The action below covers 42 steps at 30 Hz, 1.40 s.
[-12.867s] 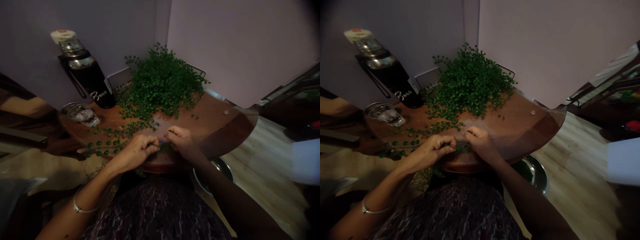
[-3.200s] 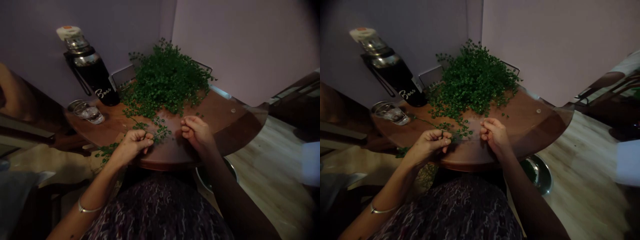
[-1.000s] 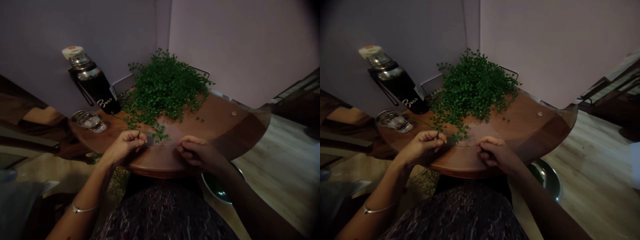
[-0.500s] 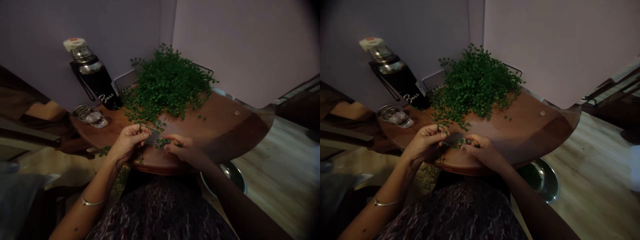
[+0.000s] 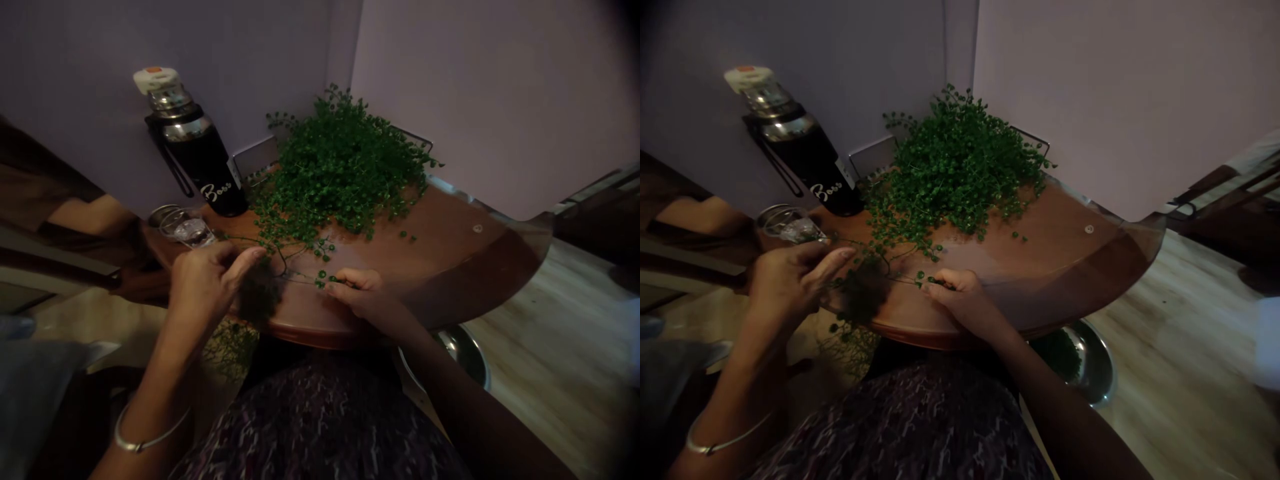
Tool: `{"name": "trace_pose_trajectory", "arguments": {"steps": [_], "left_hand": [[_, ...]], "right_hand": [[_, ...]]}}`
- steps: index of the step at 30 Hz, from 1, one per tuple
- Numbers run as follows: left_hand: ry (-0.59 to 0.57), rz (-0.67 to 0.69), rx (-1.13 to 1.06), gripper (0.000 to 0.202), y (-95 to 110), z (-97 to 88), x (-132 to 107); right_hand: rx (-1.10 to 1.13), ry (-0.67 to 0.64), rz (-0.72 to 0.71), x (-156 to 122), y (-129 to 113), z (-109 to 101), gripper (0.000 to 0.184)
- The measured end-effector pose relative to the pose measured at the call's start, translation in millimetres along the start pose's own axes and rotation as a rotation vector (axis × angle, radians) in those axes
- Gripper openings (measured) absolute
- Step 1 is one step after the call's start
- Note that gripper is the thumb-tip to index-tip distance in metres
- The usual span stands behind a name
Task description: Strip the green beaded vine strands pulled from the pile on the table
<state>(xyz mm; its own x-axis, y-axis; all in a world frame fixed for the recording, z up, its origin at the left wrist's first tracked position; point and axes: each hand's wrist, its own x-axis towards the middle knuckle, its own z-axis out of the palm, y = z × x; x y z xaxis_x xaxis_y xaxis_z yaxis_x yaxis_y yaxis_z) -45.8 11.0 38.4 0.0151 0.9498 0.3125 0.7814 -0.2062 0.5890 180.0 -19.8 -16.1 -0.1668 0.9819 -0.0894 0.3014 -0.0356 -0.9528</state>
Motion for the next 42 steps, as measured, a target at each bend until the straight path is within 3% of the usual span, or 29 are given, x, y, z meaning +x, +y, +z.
{"name": "trace_pose_trajectory", "arguments": {"steps": [2, 3, 4, 6, 7, 9, 12, 16, 21, 26, 30, 35, 37, 40, 42], "left_hand": [[0.131, 0.117, 0.088, 0.027, 14, -14.0, -15], [0.143, 0.178, 0.016, 0.026, 23, -17.8, -23], [0.078, 0.226, -0.135, 0.021, 31, -18.6, -29], [-0.204, 0.328, -0.345, 0.009, 41, -10.1, -34], [-0.317, 0.348, -0.367, 0.014, 42, -1.4, -33], [-0.374, 0.335, -0.367, 0.024, 36, 21.2, -24], [-0.585, 0.274, -0.418, 0.018, 20, 52.2, -6], [-0.73, 0.192, -0.525, 0.013, 15, 67.6, 0], [-0.744, 0.201, -0.5, 0.017, 24, 67.7, -4], [-0.738, 0.096, -0.565, 0.012, 25, 69.2, -5], [-0.736, -0.105, -0.787, 0.012, 28, 70.9, -11], [-0.645, -0.18, -0.913, 0.016, 37, 70.6, -18], [-0.624, -0.204, -0.922, 0.016, 36, 66.4, -18], [-0.54, -0.274, -0.915, 0.017, 30, 55.9, -16], [-0.491, -0.322, -0.925, 0.017, 26, 50.0, -14]], "right_hand": [[0.009, 0.023, 0.006, 0, -1, 2, 0.024], [0.02, 0.029, 0.013, 0, -1, 3, 0.023], [0.038, 0.028, 0.019, 0, -2, 4, 0.022], [0.086, 0.006, 0.033, -2, -4, 7, 0.019], [0.118, -0.007, 0.042, -3, -5, 8, 0.019], [0.191, -0.027, 0.061, -5, -4, 11, 0.019], [0.266, -0.028, 0.073, -7, -1, 12, 0.021], [0.235, -0.038, 0.046, -8, 2, 6, 0.025], [-0.067, 0.068, -0.136, -6, -2, -2, 0.015], [-0.131, 0.142, -0.188, -7, -3, -4, 0.011], [0.145, 0.243, -0.048, -6, 4, 4, 0.018], [0.595, 0.307, 0.036, 1, 7, 16, 0.019], [0.695, 0.365, 0.042, 3, 6, 6, 0.018], [0.828, 0.477, 0.007, 4, 6, -25, 0.021], [0.877, 0.462, 0.014, 3, 6, -43, 0.021]]}}
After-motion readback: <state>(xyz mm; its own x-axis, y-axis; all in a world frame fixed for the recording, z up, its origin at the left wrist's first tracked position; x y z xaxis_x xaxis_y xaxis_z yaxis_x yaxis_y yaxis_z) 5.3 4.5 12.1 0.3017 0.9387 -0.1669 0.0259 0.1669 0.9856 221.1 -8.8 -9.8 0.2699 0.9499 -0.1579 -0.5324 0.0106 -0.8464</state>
